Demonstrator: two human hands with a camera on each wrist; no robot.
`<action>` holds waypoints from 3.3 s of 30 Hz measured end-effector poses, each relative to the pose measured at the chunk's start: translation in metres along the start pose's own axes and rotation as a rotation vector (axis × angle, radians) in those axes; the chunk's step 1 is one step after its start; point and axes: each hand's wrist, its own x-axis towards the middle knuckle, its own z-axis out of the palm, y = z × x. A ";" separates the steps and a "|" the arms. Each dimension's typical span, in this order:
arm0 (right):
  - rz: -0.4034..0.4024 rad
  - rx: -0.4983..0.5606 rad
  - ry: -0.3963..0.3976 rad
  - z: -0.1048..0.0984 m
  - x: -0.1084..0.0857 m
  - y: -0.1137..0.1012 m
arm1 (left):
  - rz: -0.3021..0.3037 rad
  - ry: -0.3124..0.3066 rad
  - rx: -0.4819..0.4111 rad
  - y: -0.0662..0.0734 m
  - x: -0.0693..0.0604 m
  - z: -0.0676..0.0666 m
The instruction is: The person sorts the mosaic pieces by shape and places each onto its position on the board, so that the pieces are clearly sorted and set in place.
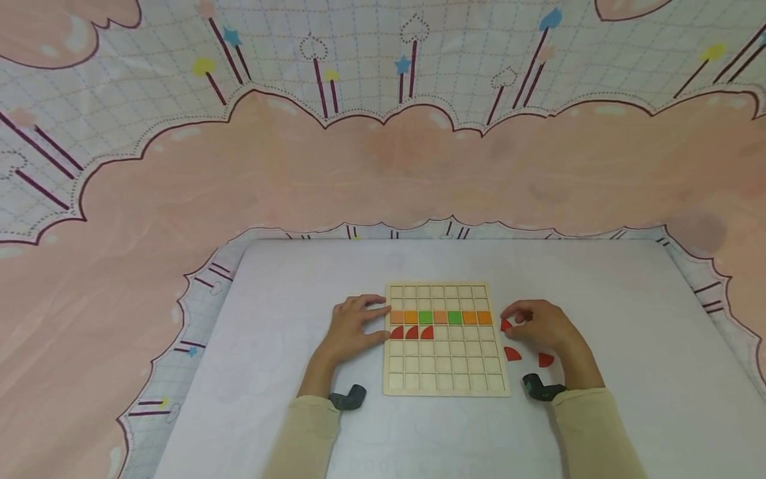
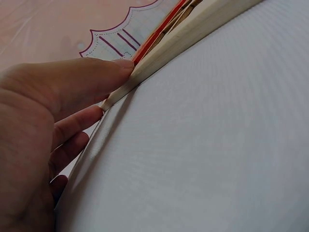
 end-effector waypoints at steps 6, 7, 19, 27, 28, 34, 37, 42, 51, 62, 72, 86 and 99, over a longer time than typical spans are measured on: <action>-0.030 -0.014 0.006 0.000 -0.002 -0.003 | 0.002 0.002 0.006 -0.001 0.000 0.000; -0.038 -0.015 0.006 0.000 -0.003 -0.003 | -0.001 0.001 0.007 -0.001 0.000 0.000; -0.103 0.009 0.012 0.002 -0.007 -0.002 | 0.007 0.007 0.002 0.000 0.000 0.000; -0.047 0.047 0.054 0.002 -0.008 -0.001 | 0.002 0.009 0.007 0.000 0.000 0.000; -0.048 0.057 0.057 0.002 -0.008 -0.002 | -0.001 0.008 0.009 0.000 0.000 0.000; -0.092 0.123 0.056 0.002 -0.008 -0.011 | -0.016 -0.006 0.009 0.001 0.000 0.000; -0.122 0.160 0.045 0.006 -0.007 -0.016 | -0.013 -0.004 0.001 0.001 0.000 -0.001; -0.163 0.215 0.012 0.015 -0.006 -0.023 | -0.014 -0.001 -0.012 0.002 -0.001 -0.003; -0.179 0.282 0.013 0.031 -0.002 -0.035 | -0.013 -0.007 -0.016 0.001 0.000 -0.002; -0.214 0.241 0.030 0.051 0.001 -0.051 | -0.011 -0.007 -0.012 0.001 -0.001 -0.001; -0.254 0.256 0.056 0.067 0.002 -0.065 | -0.005 -0.005 -0.004 0.000 -0.001 0.001; -0.198 0.198 0.063 0.072 0.002 -0.069 | -0.015 -0.014 -0.005 0.002 0.001 0.001; -0.209 0.152 0.074 0.073 0.001 -0.071 | -0.005 0.005 0.003 0.001 0.000 0.000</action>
